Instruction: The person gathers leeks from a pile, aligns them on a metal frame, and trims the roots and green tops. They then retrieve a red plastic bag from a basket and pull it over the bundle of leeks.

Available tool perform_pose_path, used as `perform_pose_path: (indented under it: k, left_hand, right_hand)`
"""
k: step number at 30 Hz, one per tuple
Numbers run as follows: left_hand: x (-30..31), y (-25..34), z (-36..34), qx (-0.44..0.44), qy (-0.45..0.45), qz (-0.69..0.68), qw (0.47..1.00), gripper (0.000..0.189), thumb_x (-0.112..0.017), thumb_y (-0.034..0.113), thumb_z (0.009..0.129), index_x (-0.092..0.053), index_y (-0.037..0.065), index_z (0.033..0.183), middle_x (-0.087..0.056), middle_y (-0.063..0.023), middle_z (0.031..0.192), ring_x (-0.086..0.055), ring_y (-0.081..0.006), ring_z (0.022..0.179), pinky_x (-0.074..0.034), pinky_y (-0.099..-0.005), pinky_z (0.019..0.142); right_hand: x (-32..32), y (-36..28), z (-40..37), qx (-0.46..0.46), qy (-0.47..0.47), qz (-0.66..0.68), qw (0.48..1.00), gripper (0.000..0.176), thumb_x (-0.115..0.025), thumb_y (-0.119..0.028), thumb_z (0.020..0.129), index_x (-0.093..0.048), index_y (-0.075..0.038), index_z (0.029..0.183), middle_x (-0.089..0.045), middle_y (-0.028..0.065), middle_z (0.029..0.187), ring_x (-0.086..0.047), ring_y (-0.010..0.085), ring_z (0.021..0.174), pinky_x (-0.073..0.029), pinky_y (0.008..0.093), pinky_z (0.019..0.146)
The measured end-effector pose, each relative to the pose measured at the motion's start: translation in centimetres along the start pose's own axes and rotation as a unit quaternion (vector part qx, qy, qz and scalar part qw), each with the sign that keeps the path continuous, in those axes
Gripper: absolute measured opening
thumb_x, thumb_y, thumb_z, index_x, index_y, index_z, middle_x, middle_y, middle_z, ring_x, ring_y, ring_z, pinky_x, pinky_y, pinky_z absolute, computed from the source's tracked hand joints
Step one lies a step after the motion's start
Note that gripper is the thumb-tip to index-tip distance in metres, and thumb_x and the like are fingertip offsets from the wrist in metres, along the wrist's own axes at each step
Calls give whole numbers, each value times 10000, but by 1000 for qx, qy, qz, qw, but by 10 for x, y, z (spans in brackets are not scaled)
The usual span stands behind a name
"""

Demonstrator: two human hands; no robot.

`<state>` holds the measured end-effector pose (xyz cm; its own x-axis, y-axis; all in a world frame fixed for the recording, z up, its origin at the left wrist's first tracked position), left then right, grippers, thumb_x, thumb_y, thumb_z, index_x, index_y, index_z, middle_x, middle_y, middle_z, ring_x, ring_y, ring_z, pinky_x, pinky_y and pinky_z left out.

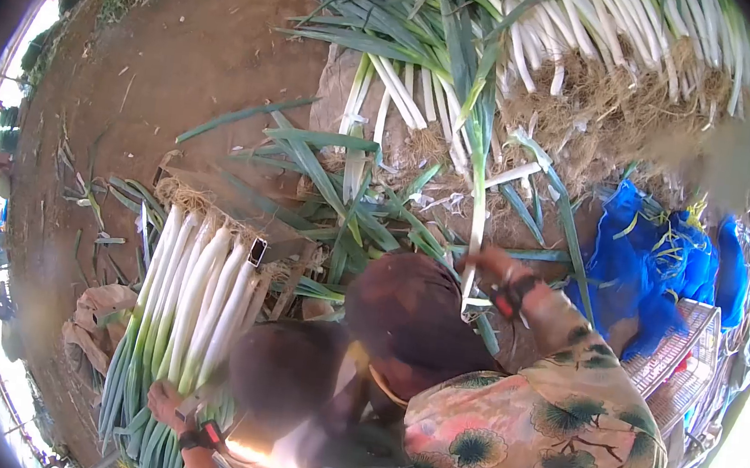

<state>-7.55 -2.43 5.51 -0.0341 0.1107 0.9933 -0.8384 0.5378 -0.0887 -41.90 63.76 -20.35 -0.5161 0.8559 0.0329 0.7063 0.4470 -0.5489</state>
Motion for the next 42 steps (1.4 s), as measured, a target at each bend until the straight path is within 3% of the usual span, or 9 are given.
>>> perform_pose_path:
  k: [5, 8, 12, 15, 23, 26, 29, 35, 42]
  left_hand:
    - [9, 11, -5, -5, 29, -10, 1000, 276, -496, 337, 940, -605, 114, 1060, -608, -107, 1080, -526, -344, 1077, -398, -458, 908]
    - [6, 2, -3, -31, 24, -76, 996, 239, -563, 282, 907, -616, 87, 1036, -616, -110, 1015, -545, -314, 1014, -410, -434, 890]
    - [10, -11, 22, -50, -139, -372, 917, 252, -621, 128, 849, -609, -19, 1053, -643, -122, 891, -589, -203, 797, -480, -342, 744]
    - [64, 17, 53, -116, -124, -233, 957, 307, -598, 149, 859, -627, -24, 1111, -673, -195, 1068, -647, -265, 962, -489, -369, 862]
    - [205, 351, -128, -658, 111, -233, 707, 306, -589, 145, 746, -626, 55, 1037, -625, -117, 1050, -563, -286, 1063, -419, -408, 983]
    - [192, 384, -163, -634, 237, -299, 672, 223, -558, 154, 783, -626, 86, 984, -626, -100, 1029, -581, -244, 1060, -367, -423, 1044]
    - [188, 379, -143, -610, 28, -125, 782, 172, -567, 149, 782, -619, 95, 936, -638, -86, 988, -608, -243, 998, -415, -413, 990]
    - [195, 231, -51, -495, 300, -206, 789, 239, -563, 43, 756, -615, 90, 985, -637, -94, 944, -609, -297, 921, -485, -401, 832]
    - [295, 1, -38, -259, 369, 178, 875, 351, -539, 13, 792, -563, 79, 1136, -604, -101, 996, -579, -305, 949, -452, -426, 830]
  right_hand:
    - [65, -128, 41, 199, 225, 170, 939, 682, -792, -322, 741, -530, 113, 1196, -681, 195, 984, -657, 271, 893, -518, 374, 791]
    - [82, -166, 17, 210, 460, -133, 853, 710, -747, -417, 769, -519, 75, 1229, -685, 195, 992, -660, 261, 926, -515, 369, 802]
    - [38, -166, -57, 238, 229, -4, 944, 548, -700, -352, 819, -585, 35, 1190, -631, 63, 782, -570, 133, 676, -480, 305, 616]
    - [6, -138, -99, 194, 121, -17, 973, 496, -671, -343, 848, -597, 40, 1156, -634, 60, 780, -582, 120, 716, -471, 303, 651]
    - [-91, -176, -218, 364, 94, -248, 893, 515, -674, -210, 856, -534, 27, 1291, -651, 160, 1127, -612, 189, 1012, -483, 322, 873]
    - [-122, -206, -265, 435, 78, -306, 843, 498, -677, -153, 848, -532, 31, 1288, -653, 163, 1130, -625, 207, 1011, -484, 321, 878]
    - [-145, -229, -286, 502, 56, -385, 772, 485, -686, -127, 836, -541, 31, 1271, -651, 186, 1111, -646, 248, 990, -491, 330, 858]
    - [-215, -300, -293, 600, 45, -443, 664, 390, -639, -112, 869, -568, -62, 1249, -624, 182, 1017, -634, 311, 925, -493, 366, 814]
    - [-306, -379, -274, 722, 30, -385, 574, 345, -559, -217, 919, -575, -136, 1254, -601, 148, 1050, -594, 339, 939, -482, 399, 824]
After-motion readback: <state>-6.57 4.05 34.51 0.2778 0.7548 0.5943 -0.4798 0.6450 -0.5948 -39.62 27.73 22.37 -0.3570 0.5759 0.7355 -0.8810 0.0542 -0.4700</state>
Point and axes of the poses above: each hand's wrist, its own z-axis towards the middle knuckle, its own x-axis out of the back of the hand, y = z × x, the point moved 5 cm from there along z, towards the middle knuckle
